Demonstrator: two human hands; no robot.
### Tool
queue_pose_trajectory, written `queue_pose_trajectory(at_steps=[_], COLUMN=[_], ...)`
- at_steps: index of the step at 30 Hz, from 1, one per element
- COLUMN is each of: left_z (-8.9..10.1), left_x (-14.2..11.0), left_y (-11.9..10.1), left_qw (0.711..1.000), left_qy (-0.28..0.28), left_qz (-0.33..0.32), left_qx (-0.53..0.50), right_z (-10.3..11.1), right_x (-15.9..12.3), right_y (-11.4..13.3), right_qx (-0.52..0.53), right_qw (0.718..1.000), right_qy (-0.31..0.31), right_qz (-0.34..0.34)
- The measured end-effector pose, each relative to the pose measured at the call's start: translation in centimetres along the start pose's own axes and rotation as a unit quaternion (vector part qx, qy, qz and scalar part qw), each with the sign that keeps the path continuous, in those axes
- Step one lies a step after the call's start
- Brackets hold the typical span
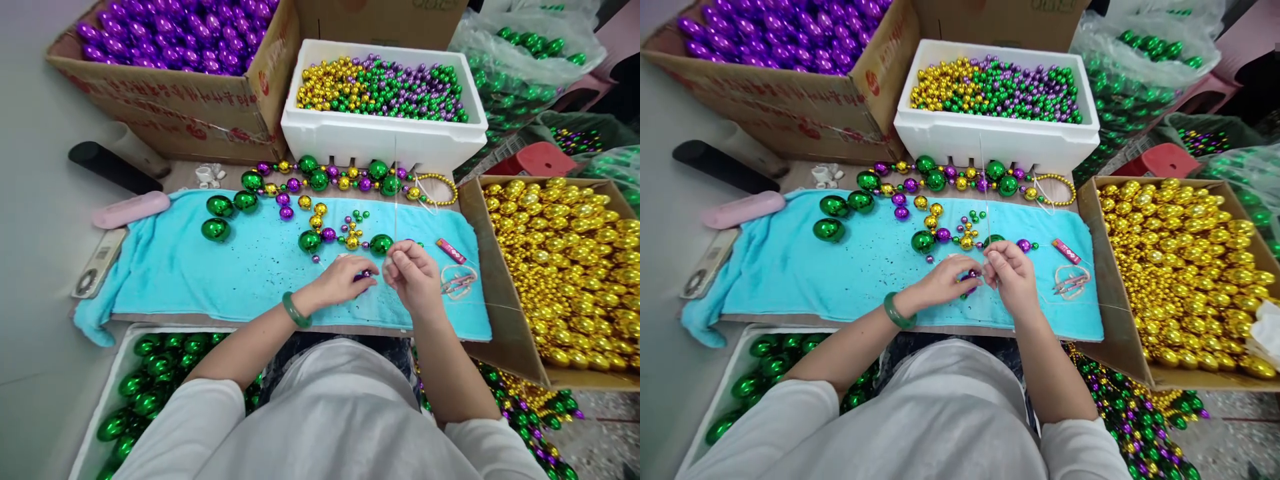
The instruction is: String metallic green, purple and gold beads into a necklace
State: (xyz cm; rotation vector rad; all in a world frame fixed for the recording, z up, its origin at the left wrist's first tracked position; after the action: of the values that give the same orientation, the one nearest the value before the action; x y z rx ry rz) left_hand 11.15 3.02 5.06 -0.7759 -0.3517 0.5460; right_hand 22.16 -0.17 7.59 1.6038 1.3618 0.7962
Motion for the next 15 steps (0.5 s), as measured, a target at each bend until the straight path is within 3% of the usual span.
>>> queue_pose_trajectory(at_steps=[4,8,13,15], left_z=[-1.2,0.3,2.7,3.2], left_x=[-2.1,-3.9,-5.3,-5.9], left_y=[1.3,2.7,4.5,5.4], left_qw=[0.986,0.964,0.9,0.888], left_qy=[0.027,0.024,0.028,0.031], left_qz=[0.013,0.044,0.058,0.045], left_qx=[0.164,0.262,0.432,0.456], right_z=[0.6,2.5,5.5,6.7], right_x=[-0.9,-1.6,-1.7,-1.9], right_y=[3.6,6.9,7.5,7.7], right_qx=[0.012,0.017,0.027,0.032], right_qw=[0.997,0.986,0.978,0.973], right_qy=[-0.029,-0.079,-0.123,-0.143], right_qz=[0.072,0.145,0.166,0.176])
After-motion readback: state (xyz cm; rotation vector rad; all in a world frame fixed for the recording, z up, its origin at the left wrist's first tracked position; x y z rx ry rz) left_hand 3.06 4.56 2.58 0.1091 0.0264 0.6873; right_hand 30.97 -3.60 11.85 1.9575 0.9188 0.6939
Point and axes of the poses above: each hand's wrist, its own x-axis towards the middle knuckle, its own z-axis out of the back of the hand, y = z × x, the point moved 7 cm from there along x, towards the middle knuckle, and after that the axes turned 8 degrees about x, right-handed, at the moved point
